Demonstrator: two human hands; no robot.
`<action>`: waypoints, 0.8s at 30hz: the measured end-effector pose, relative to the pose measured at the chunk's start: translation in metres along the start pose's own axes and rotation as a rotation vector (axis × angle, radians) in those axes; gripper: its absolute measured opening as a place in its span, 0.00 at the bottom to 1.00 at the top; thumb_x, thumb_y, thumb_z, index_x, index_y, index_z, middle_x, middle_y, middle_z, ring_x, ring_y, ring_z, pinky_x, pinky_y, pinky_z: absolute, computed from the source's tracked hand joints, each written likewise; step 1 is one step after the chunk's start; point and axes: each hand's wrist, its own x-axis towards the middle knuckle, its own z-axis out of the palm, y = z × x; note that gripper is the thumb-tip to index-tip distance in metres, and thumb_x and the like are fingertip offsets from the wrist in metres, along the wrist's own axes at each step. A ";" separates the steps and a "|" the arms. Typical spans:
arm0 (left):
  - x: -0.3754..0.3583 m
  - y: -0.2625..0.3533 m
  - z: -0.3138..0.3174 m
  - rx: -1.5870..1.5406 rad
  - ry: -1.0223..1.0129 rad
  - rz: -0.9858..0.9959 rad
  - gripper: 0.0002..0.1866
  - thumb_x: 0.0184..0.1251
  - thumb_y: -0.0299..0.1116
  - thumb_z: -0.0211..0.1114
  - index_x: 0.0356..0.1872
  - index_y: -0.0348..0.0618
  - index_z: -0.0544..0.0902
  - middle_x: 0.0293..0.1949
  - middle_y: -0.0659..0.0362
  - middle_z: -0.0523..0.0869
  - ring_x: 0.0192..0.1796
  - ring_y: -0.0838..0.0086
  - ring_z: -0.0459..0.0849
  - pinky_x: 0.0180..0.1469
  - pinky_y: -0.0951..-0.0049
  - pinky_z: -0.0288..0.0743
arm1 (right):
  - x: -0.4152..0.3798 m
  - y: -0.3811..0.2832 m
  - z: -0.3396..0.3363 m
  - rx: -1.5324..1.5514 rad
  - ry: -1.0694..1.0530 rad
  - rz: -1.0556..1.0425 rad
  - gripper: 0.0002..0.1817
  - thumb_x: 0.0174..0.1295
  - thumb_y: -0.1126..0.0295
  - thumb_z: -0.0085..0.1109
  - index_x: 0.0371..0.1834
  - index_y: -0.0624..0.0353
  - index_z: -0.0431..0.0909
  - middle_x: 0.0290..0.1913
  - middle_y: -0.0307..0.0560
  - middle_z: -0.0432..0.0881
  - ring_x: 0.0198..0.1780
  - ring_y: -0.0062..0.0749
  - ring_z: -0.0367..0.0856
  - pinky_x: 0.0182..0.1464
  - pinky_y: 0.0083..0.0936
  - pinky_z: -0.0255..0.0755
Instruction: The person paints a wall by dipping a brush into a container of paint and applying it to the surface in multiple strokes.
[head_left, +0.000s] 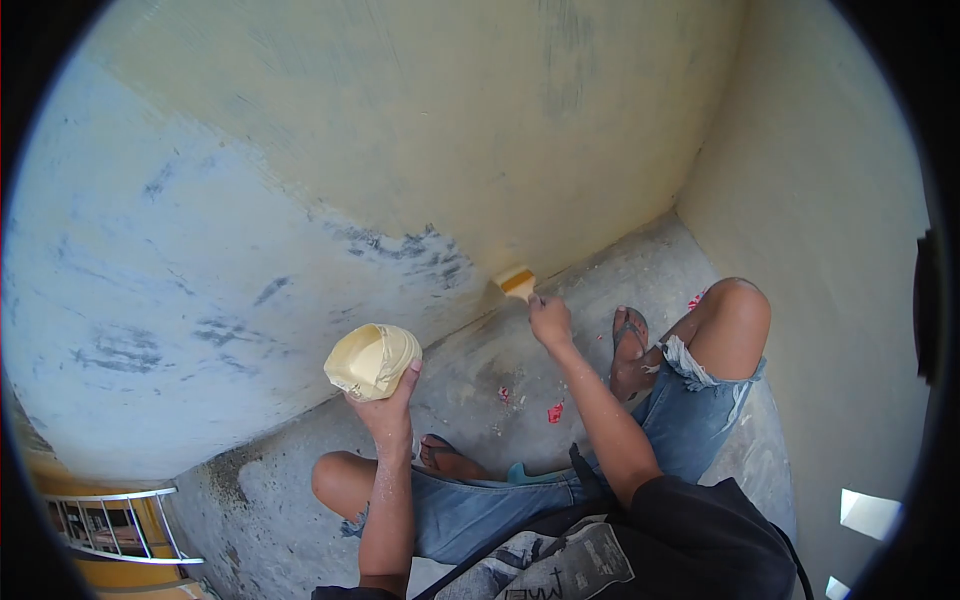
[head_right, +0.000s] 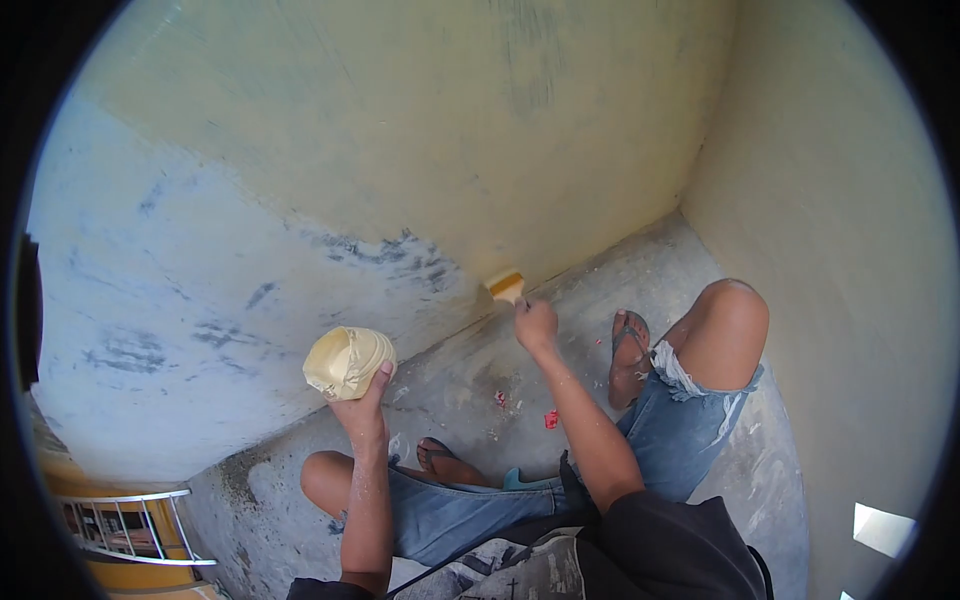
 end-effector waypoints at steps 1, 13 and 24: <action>0.000 -0.001 0.001 0.000 -0.002 -0.001 0.35 0.52 0.26 0.85 0.61 0.32 0.76 0.54 0.53 0.86 0.56 0.68 0.86 0.62 0.67 0.78 | 0.003 -0.024 -0.018 0.013 0.024 -0.053 0.21 0.74 0.55 0.57 0.42 0.65 0.88 0.28 0.57 0.86 0.32 0.46 0.87 0.41 0.39 0.77; -0.003 -0.001 0.013 0.031 -0.048 -0.057 0.36 0.52 0.26 0.85 0.63 0.33 0.75 0.55 0.53 0.85 0.56 0.68 0.85 0.62 0.67 0.78 | 0.024 -0.015 -0.026 0.517 0.046 -0.111 0.25 0.72 0.49 0.62 0.44 0.66 0.89 0.39 0.61 0.89 0.44 0.54 0.89 0.53 0.36 0.78; 0.000 -0.010 0.019 0.034 -0.066 -0.018 0.38 0.53 0.26 0.85 0.65 0.33 0.73 0.57 0.52 0.84 0.59 0.68 0.84 0.65 0.66 0.76 | 0.007 0.011 -0.020 0.115 0.018 0.108 0.21 0.72 0.52 0.58 0.43 0.61 0.89 0.39 0.63 0.88 0.43 0.60 0.87 0.48 0.45 0.77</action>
